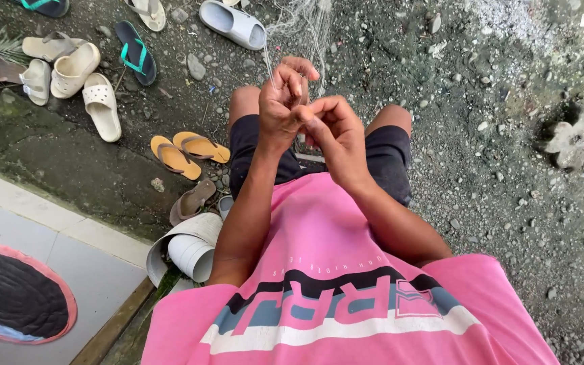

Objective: A person is sitting outdoors repairing a large white fishing net using a blue net needle, carefully threading and knotting the line.

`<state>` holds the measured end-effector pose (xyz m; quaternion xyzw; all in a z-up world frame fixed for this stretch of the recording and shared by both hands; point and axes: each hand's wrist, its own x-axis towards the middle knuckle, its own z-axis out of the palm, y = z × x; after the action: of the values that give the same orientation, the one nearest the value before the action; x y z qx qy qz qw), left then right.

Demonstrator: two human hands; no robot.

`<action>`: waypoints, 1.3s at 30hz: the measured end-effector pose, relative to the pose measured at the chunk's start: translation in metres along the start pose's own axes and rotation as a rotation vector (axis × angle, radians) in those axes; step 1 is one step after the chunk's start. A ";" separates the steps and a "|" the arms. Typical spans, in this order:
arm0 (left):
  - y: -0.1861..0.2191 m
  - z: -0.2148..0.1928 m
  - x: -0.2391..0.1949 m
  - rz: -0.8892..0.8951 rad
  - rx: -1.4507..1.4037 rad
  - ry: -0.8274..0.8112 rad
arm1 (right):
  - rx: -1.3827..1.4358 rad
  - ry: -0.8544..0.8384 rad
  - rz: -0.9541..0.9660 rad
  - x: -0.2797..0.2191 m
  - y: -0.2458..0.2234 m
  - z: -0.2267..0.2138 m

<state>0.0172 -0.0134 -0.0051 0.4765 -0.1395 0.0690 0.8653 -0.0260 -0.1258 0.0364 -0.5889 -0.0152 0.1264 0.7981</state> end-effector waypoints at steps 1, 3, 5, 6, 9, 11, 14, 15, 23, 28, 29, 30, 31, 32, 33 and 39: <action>0.000 0.000 -0.001 0.014 0.011 0.000 | -0.076 0.050 -0.089 -0.001 -0.002 0.001; 0.000 -0.001 0.002 0.036 0.025 0.005 | -0.153 0.089 -0.180 0.002 -0.006 0.003; -0.001 -0.003 -0.001 -0.004 -0.060 -0.033 | -0.148 0.136 -0.391 0.000 -0.009 0.006; 0.001 -0.003 -0.001 -0.003 -0.061 -0.026 | -0.150 0.132 -0.386 0.003 -0.009 0.007; 0.006 -0.002 -0.004 -0.033 -0.019 -0.046 | -0.099 0.056 -0.492 0.009 -0.017 0.009; 0.010 -0.003 -0.004 -0.111 0.075 -0.003 | -0.328 0.137 -0.689 0.015 -0.034 0.016; 0.021 -0.007 -0.004 -0.143 0.249 -0.013 | 0.023 0.152 -0.811 0.016 -0.058 0.002; 0.024 -0.008 -0.004 -0.149 0.250 0.002 | 0.025 0.146 -0.796 0.015 -0.065 -0.008; 0.045 -0.009 0.001 -0.073 0.304 -0.076 | -1.568 -0.234 -0.431 0.007 -0.089 -0.074; 0.040 -0.015 0.003 -0.080 0.360 -0.075 | -0.593 -0.475 -0.083 -0.002 -0.087 -0.089; 0.038 -0.016 0.004 -0.058 0.401 -0.078 | -0.258 -0.431 -0.123 -0.008 -0.080 -0.092; 0.037 -0.018 0.005 -0.059 0.401 -0.083 | -0.257 -0.426 -0.125 -0.011 -0.077 -0.084; 0.037 -0.018 0.006 -0.065 0.400 -0.092 | -0.183 -0.325 -0.133 -0.014 -0.074 -0.075; 0.036 -0.019 0.007 -0.069 0.399 -0.105 | -0.110 -0.220 -0.143 -0.018 -0.071 -0.067; 0.035 -0.019 0.006 -0.069 0.398 -0.113 | -0.109 -0.214 -0.149 -0.019 -0.066 -0.064; 0.035 -0.019 0.008 -0.056 0.328 -0.121 | 0.000 -0.268 -0.296 -0.021 -0.045 -0.058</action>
<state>0.0195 0.0209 0.0159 0.6182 -0.1646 0.0378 0.7676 -0.0279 -0.1966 0.0637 -0.5580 -0.2077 0.0850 0.7989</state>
